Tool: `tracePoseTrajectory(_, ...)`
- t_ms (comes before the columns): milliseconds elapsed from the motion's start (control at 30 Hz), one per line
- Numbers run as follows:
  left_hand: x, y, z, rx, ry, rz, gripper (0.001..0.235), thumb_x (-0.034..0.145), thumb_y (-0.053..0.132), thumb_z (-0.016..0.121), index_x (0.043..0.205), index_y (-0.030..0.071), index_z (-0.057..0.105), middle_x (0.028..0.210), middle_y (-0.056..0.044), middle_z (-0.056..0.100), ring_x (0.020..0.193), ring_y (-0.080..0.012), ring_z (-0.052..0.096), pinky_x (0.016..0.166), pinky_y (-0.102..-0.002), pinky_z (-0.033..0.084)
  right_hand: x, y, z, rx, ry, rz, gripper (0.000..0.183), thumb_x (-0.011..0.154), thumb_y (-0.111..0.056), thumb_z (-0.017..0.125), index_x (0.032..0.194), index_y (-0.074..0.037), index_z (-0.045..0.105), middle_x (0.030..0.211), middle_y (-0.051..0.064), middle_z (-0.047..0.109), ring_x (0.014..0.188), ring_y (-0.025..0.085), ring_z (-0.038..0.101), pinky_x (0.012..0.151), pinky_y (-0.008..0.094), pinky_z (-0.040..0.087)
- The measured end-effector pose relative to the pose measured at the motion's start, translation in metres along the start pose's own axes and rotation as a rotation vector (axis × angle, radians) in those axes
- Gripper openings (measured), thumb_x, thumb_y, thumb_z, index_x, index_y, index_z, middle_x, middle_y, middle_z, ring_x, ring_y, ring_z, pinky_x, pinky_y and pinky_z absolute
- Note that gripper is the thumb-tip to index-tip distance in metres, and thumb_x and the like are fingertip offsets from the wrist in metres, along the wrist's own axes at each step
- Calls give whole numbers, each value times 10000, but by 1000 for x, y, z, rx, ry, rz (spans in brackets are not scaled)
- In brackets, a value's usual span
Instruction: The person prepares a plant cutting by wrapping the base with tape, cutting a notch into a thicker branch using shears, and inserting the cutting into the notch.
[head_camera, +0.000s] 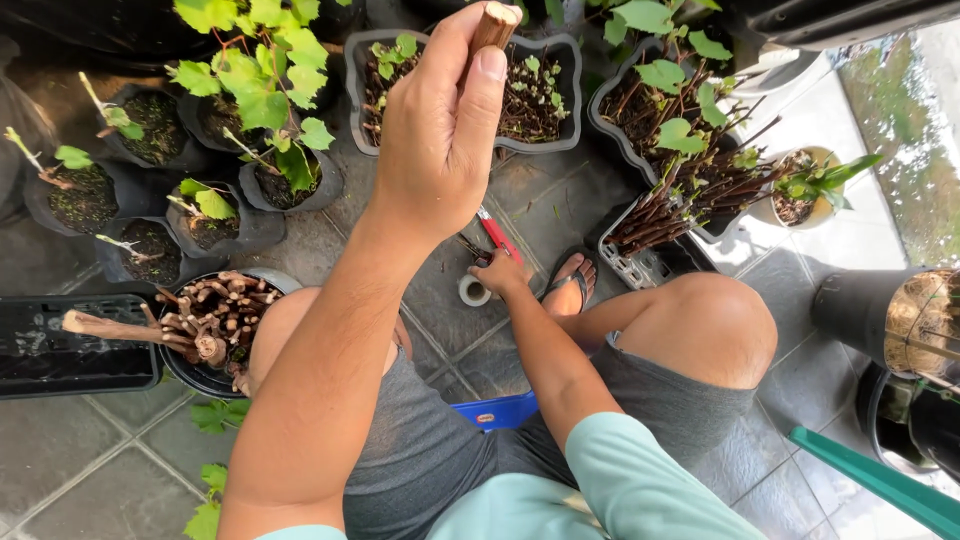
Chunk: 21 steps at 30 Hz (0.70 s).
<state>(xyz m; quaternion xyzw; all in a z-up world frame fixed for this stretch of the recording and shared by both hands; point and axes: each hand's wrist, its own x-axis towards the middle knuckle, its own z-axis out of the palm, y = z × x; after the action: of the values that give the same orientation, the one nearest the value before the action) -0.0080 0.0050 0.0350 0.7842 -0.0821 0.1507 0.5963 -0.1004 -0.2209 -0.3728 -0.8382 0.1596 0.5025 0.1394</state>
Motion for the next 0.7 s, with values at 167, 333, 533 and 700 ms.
tracePoseTrajectory(167, 3, -2, -1, -2, -7, 10, 391, 1299, 287, 393, 1547, 53, 586, 1003, -21, 589, 816, -185, 521, 828, -406, 488, 5, 3, -1, 42, 133, 33, 906, 878, -631, 765, 1653, -229, 523, 1652, 121, 581, 1545, 384, 545, 1254, 625, 385)
tracePoseTrajectory(333, 4, -1, 0, 17, -1, -10, 386, 1292, 295, 387, 1483, 34, 597, 886, -4, 505, 781, -192, 480, 776, -410, 446, 20, 12, 11, -30, 220, 7, 993, 912, -657, 777, 1733, -235, 411, 1753, 136, 427, 1667, 364, 336, 1300, 664, 312)
tracePoseTrajectory(533, 2, 5, 0, 19, -15, -24, 399, 1306, 276, 392, 1570, 31, 564, 1149, -56, 674, 950, -232, 610, 940, -420, 537, 35, 16, 26, 15, 438, -138, 886, 932, -851, 566, 1498, -182, 690, 1546, 133, 596, 1569, 353, 442, 1230, 678, 369)
tracePoseTrajectory(700, 2, 10, -2, 1, -43, -87, 444, 1305, 296, 370, 1602, 35, 574, 1040, -13, 648, 813, -153, 530, 877, -380, 531, 87, 22, 24, -32, 828, -363, 344, 1006, -309, 673, 1286, -112, 709, 1347, 129, 679, 1211, 420, 602, 897, 623, 495)
